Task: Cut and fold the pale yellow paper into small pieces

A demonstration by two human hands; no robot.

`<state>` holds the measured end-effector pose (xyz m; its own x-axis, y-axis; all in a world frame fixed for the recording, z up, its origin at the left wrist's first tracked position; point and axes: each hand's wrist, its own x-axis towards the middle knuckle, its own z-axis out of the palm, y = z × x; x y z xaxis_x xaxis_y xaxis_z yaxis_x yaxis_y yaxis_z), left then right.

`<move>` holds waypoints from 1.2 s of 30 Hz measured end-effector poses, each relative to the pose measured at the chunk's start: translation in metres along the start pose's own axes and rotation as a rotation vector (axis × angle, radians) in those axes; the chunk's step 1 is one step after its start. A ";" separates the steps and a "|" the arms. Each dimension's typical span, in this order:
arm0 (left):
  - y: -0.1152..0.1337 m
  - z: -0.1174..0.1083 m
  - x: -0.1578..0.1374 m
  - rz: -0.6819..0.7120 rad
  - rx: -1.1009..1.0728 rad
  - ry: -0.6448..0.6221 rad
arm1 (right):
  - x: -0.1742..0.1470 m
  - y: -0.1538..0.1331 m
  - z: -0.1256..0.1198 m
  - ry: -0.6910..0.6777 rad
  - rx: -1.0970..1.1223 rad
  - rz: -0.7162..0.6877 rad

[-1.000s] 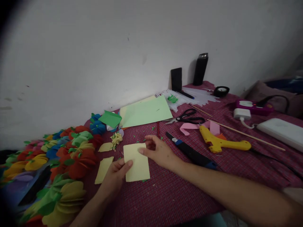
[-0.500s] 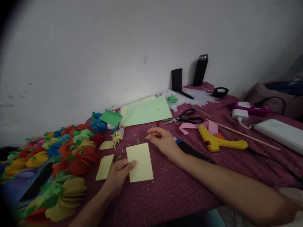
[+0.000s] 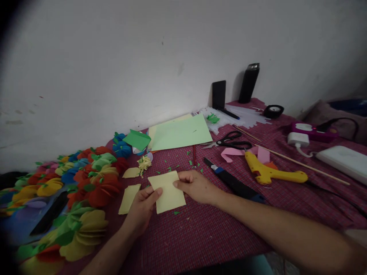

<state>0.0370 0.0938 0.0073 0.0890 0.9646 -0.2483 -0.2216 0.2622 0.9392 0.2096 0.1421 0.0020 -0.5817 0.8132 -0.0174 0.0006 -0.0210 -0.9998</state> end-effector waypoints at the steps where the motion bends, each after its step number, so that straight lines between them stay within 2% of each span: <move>1: 0.001 0.000 0.000 -0.002 -0.015 0.006 | 0.000 -0.002 0.000 0.005 -0.001 -0.013; 8: 0.008 0.004 -0.002 -0.040 -0.121 0.022 | -0.002 -0.010 0.000 0.066 0.002 -0.019; 14: 0.008 -0.001 -0.001 -0.101 -0.199 -0.043 | -0.003 -0.007 0.001 0.066 -0.192 -0.109; 19: 0.007 0.002 -0.001 -0.066 -0.043 0.006 | -0.004 -0.003 0.000 0.041 -0.328 -0.185; 22: 0.004 0.002 -0.001 -0.036 -0.012 -0.003 | -0.004 -0.005 0.000 0.022 -0.331 -0.186; 25: 0.002 -0.002 0.000 0.020 0.020 0.001 | -0.004 -0.009 -0.001 0.014 -0.199 -0.155; 29: 0.002 -0.006 0.002 0.076 0.098 0.027 | -0.003 -0.013 -0.002 0.053 0.013 -0.024; 34: 0.004 -0.005 0.001 0.070 0.124 0.045 | -0.003 -0.008 -0.001 -0.041 -0.151 0.074; 36: 0.005 -0.004 0.001 0.076 0.121 0.049 | -0.003 -0.006 0.000 -0.059 -0.146 0.101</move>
<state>0.0326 0.0962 0.0108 0.0287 0.9826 -0.1836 -0.1074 0.1857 0.9767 0.2114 0.1400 0.0081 -0.6190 0.7759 -0.1218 0.1775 -0.0129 -0.9840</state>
